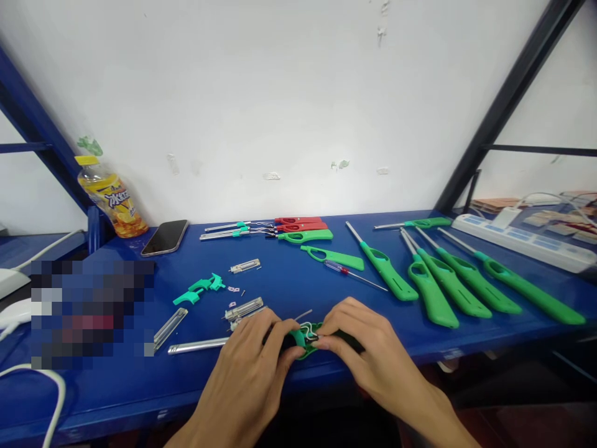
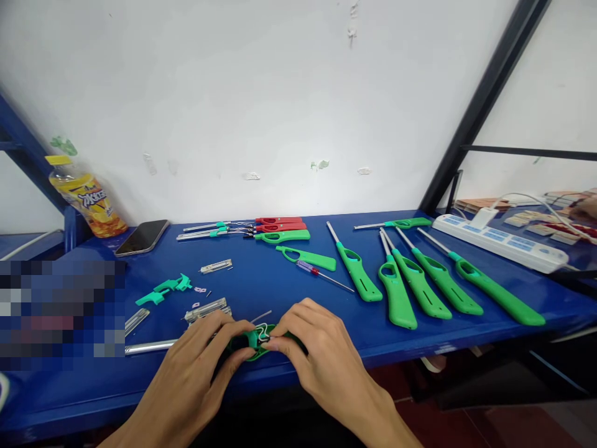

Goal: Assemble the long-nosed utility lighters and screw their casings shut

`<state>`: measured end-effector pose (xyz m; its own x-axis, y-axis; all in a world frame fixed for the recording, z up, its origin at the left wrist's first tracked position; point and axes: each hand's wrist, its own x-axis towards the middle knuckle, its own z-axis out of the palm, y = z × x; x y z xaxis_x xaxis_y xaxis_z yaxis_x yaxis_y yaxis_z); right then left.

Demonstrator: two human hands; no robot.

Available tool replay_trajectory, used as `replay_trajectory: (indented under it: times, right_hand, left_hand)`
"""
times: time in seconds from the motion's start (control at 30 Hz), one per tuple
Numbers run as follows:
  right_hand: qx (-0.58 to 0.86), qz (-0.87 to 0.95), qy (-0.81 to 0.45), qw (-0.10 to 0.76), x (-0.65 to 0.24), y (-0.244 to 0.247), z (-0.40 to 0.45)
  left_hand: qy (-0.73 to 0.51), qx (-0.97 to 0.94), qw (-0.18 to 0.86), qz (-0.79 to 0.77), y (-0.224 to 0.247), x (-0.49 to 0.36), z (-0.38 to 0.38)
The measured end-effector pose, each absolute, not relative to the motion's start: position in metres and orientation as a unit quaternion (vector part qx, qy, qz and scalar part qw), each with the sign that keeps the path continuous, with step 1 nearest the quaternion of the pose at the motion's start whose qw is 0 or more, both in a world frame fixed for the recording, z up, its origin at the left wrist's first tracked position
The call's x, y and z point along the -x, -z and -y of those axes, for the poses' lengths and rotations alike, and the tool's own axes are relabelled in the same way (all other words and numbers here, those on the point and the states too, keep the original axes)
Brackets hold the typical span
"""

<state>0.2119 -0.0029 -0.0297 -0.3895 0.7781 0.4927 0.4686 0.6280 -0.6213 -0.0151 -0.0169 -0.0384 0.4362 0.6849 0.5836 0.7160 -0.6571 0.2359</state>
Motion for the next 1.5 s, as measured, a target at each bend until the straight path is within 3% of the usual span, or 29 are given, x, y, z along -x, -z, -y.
replay_trajectory:
  times: [0.6,1.2,1.5]
  right_hand:
    - [0.384,0.836,-0.176,0.350,-0.2178,0.0268,0.0064]
    - [0.376,0.820,-0.172,0.397,-0.2183,0.0303,0.0085]
    - [0.357,0.853,-0.121,0.361,-0.2192,0.0335,0.0075]
  left_hand:
    - [0.337,0.855,0.006,0.394,0.0405,0.0155,0.0144]
    - [0.371,0.847,-0.036,0.378,0.0399,0.0178,0.0135]
    - [0.399,0.840,0.006,0.368,0.0351,0.0159,0.0140]
